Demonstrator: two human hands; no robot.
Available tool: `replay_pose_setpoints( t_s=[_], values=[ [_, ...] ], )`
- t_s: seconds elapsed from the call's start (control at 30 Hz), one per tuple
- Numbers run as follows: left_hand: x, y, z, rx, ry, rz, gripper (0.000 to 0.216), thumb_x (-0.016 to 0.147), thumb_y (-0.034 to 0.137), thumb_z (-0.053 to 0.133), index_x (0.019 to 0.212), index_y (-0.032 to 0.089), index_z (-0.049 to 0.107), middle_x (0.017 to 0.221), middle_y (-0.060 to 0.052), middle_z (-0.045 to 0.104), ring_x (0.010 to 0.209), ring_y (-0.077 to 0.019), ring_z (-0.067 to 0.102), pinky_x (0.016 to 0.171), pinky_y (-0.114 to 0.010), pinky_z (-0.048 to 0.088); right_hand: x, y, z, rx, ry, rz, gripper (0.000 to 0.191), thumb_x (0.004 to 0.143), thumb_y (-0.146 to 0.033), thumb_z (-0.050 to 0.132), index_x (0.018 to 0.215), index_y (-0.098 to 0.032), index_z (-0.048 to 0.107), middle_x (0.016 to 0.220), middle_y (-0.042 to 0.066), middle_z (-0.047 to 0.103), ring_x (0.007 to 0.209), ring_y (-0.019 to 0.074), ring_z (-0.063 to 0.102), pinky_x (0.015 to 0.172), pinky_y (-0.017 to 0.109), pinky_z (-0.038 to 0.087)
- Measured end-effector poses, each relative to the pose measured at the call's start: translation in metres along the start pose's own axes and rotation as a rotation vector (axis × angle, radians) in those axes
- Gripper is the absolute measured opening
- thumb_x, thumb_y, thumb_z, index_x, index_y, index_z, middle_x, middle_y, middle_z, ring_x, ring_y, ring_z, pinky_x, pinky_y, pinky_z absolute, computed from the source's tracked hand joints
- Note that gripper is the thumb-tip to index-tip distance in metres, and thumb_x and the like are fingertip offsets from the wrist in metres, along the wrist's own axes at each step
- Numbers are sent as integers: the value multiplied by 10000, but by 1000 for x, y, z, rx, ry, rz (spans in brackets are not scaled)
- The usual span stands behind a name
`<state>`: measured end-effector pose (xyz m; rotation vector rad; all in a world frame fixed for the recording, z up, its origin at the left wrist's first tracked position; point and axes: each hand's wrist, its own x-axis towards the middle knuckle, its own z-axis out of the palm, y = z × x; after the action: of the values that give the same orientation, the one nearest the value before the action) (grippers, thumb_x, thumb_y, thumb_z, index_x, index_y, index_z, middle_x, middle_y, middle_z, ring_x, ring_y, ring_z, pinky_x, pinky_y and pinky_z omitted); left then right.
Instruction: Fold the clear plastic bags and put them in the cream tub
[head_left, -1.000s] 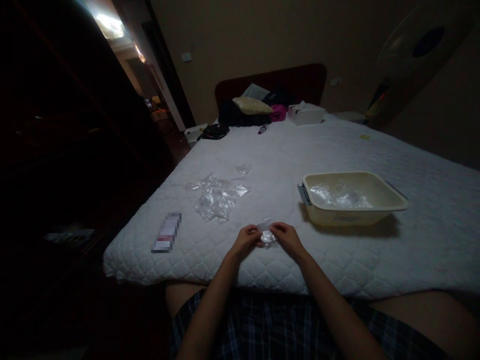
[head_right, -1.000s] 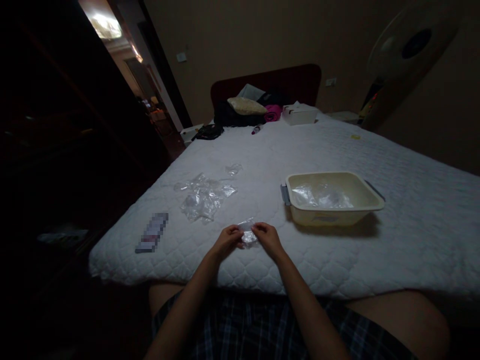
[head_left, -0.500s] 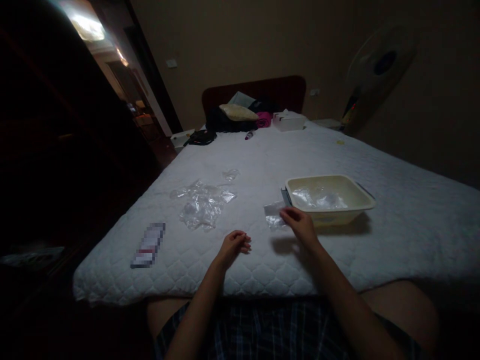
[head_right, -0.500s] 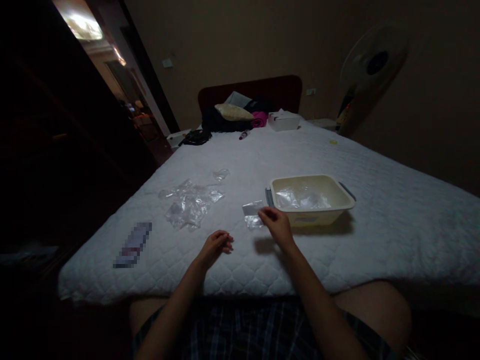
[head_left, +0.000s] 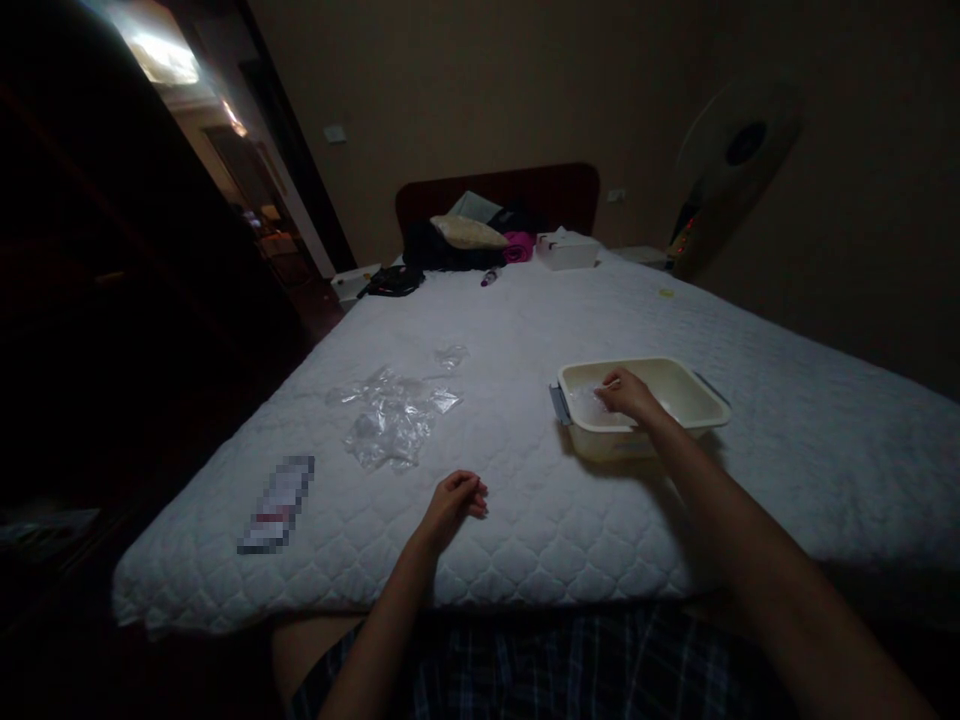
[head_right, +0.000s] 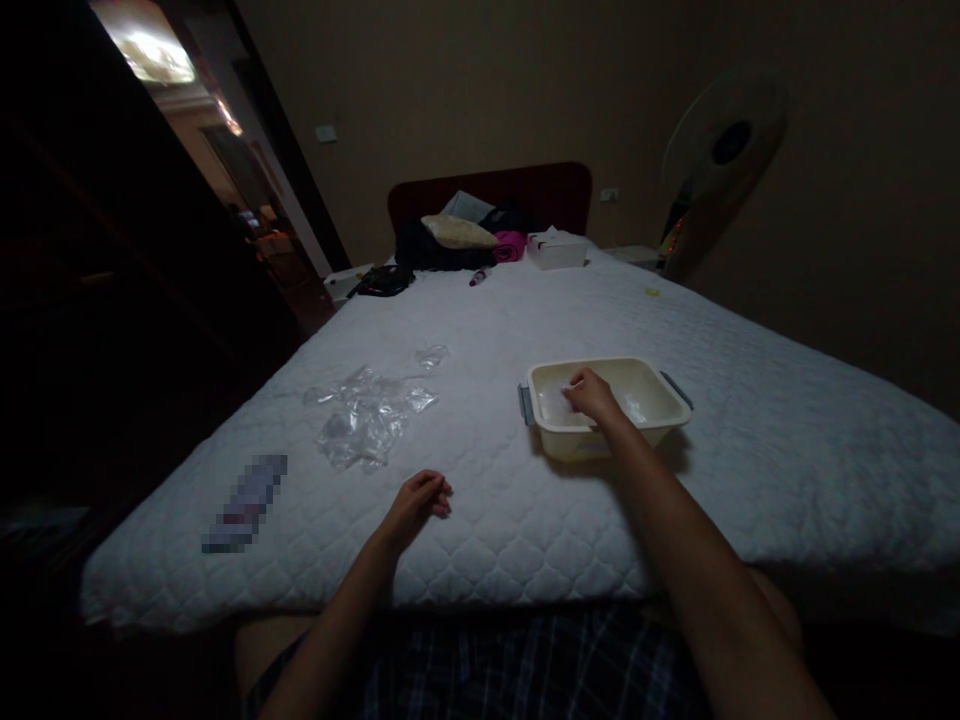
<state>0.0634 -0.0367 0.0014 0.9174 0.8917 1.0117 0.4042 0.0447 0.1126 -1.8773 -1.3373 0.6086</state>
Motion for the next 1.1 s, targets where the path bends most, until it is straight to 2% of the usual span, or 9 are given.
replay_pose_setpoints(
  t_s=[0.17,0.3,0.47,0.57,0.67,0.77,0.97,1.03,1.1],
  values=[
    [-1,1,0,2,-14,14,281,711,366,641,786,118,532,740,-43,602,546,-109,578,486,-247,503,2,1,5,-456,-77,-154,103,725,-238,619,738,-145,577,680,50,620,630,159,597,561,236,416],
    [-1,1,1,-3,-17,21,282,707,369,644,776,119,533,731,-41,603,541,-107,575,491,-247,502,-4,-4,2,-692,-35,-272,214,737,-314,614,862,-141,612,906,119,621,812,210,590,643,264,414],
    [-1,1,1,3,-3,26,292,691,380,654,758,122,533,721,-36,603,526,-104,567,486,-252,498,-3,-12,2,-655,51,-395,202,807,-234,513,965,-129,584,1003,127,593,921,197,552,737,252,394],
    [-1,1,1,-2,2,22,295,683,382,660,750,123,535,718,-34,602,527,-104,566,484,-249,494,3,-13,7,-618,-65,-447,195,808,-163,472,958,-128,590,985,110,612,912,180,553,754,235,383],
    [-1,1,1,-7,2,22,290,688,379,657,749,124,533,714,-34,601,529,-106,566,488,-254,493,10,-8,16,-671,-244,-382,272,748,-133,530,1014,-124,584,987,114,625,864,183,573,713,231,391],
    [-1,1,1,-13,-1,22,286,696,374,651,756,121,533,716,-39,603,533,-108,568,498,-257,493,15,-1,23,-704,-318,-344,347,687,-106,578,1033,-133,587,976,110,637,835,187,587,674,224,396],
    [-2,1,2,-15,0,25,294,691,377,653,754,120,526,706,-39,601,519,-109,570,483,-246,474,17,5,26,-708,-346,-337,383,651,-87,602,1028,-158,600,940,87,649,817,187,592,660,224,397],
    [-2,2,2,-17,1,23,310,679,390,659,753,121,524,708,-41,602,513,-108,569,481,-246,469,13,-4,22,-716,-329,-337,370,681,-92,568,1043,-162,594,926,84,649,809,189,591,653,231,397],
    [-3,2,2,-18,1,21,321,671,399,662,758,123,523,712,-41,604,515,-109,569,485,-247,468,5,-22,19,-710,-244,-368,318,722,-104,519,1025,-161,598,928,89,643,830,194,584,667,240,396]
  ],
)
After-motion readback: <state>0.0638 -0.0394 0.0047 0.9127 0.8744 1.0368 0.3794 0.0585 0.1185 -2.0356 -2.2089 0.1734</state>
